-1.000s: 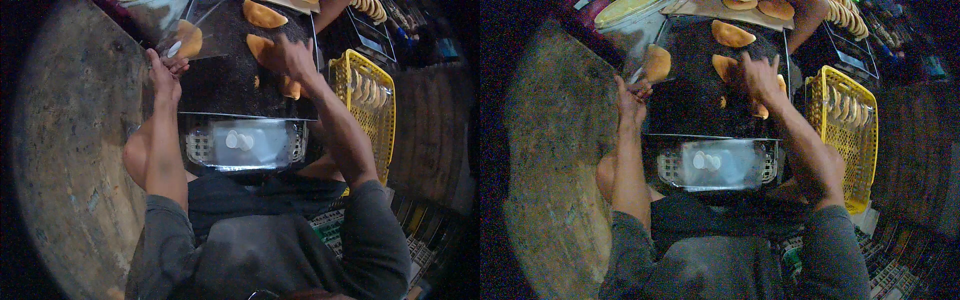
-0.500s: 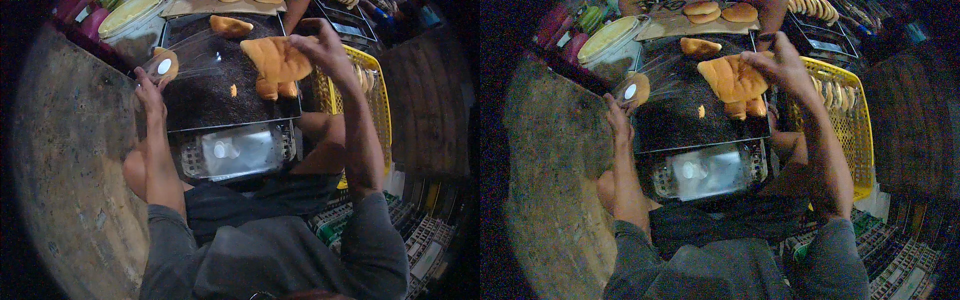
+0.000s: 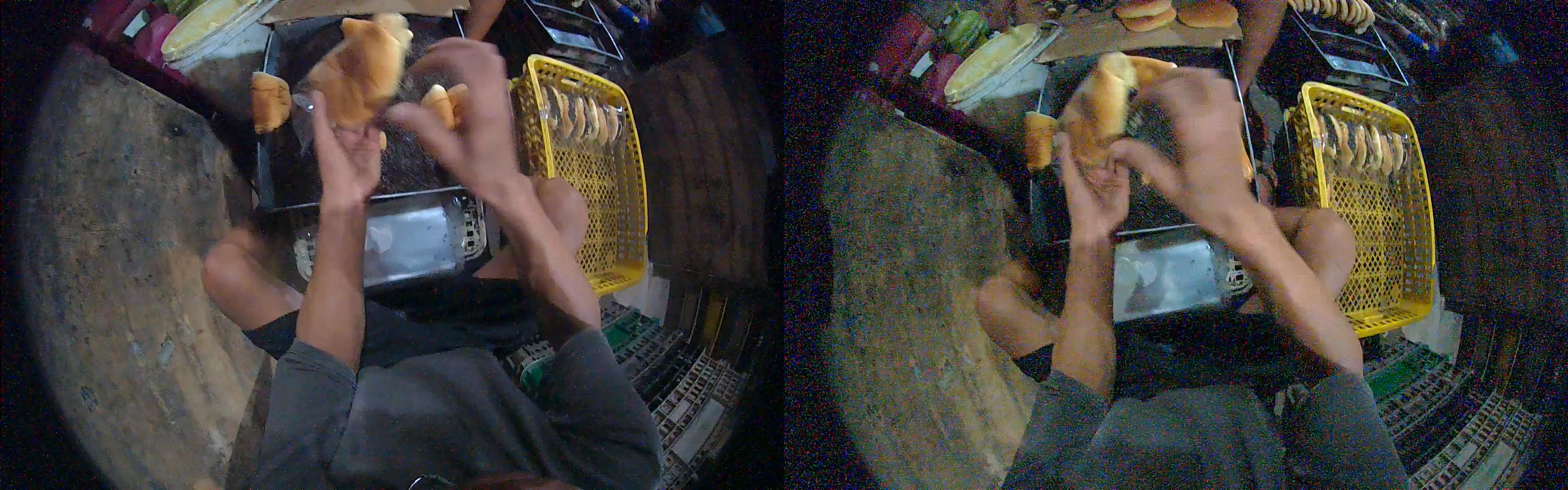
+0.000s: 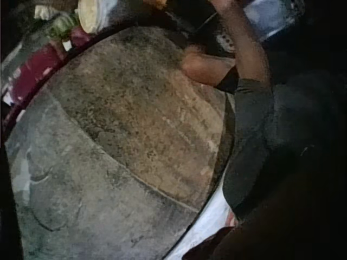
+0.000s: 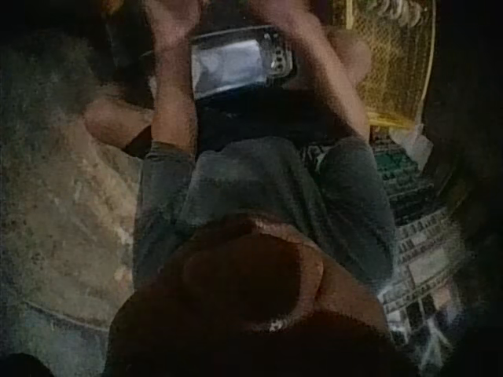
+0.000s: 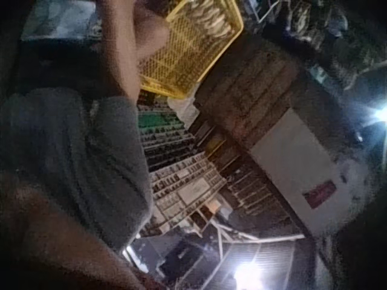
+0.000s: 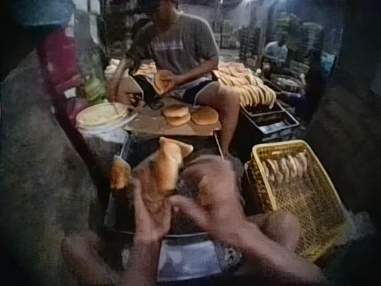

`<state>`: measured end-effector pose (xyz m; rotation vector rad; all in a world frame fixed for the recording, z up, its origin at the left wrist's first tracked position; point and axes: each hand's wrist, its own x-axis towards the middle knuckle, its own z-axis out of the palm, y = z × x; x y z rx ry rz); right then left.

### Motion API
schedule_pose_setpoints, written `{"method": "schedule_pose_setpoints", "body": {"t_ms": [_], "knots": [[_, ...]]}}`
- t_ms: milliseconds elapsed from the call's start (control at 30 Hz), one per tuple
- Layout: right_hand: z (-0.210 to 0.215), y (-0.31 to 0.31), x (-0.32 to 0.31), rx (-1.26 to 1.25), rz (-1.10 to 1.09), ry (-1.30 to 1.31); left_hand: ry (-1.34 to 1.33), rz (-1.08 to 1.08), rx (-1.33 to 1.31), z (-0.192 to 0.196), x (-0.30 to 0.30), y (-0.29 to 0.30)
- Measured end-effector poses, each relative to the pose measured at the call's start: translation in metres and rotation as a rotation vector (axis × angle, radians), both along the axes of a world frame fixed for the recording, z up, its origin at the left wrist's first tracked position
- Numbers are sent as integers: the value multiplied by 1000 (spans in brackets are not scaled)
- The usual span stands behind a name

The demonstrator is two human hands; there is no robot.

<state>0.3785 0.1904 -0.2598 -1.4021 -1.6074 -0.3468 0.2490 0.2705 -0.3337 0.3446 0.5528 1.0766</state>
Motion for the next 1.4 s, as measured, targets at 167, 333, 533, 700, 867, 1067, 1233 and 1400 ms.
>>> {"method": "schedule_pose_setpoints", "body": {"t_ms": [167,333,533,700,867,1067,1233,1400], "knots": [[2,-8,14,-62,-163,-181,-250,-153,-117,-17,15,4],[44,-63,38,-169,-314,-343,37,-317,76,-5,100,-25],[-20,-108,161,-615,-422,120,479,-730,272,13,133,-53],[-46,-169,203,-513,-566,591,705,-1023,480,-19,98,-48],[30,-125,148,-426,-305,823,24,-741,134,-6,114,-58],[0,-168,63,-204,-196,307,-146,-427,26,19,98,-48],[2,-124,10,-465,-236,-142,-135,-368,-16,35,87,-52],[-4,-107,-3,-436,-204,-56,-202,-314,-76,41,80,-70]]}}
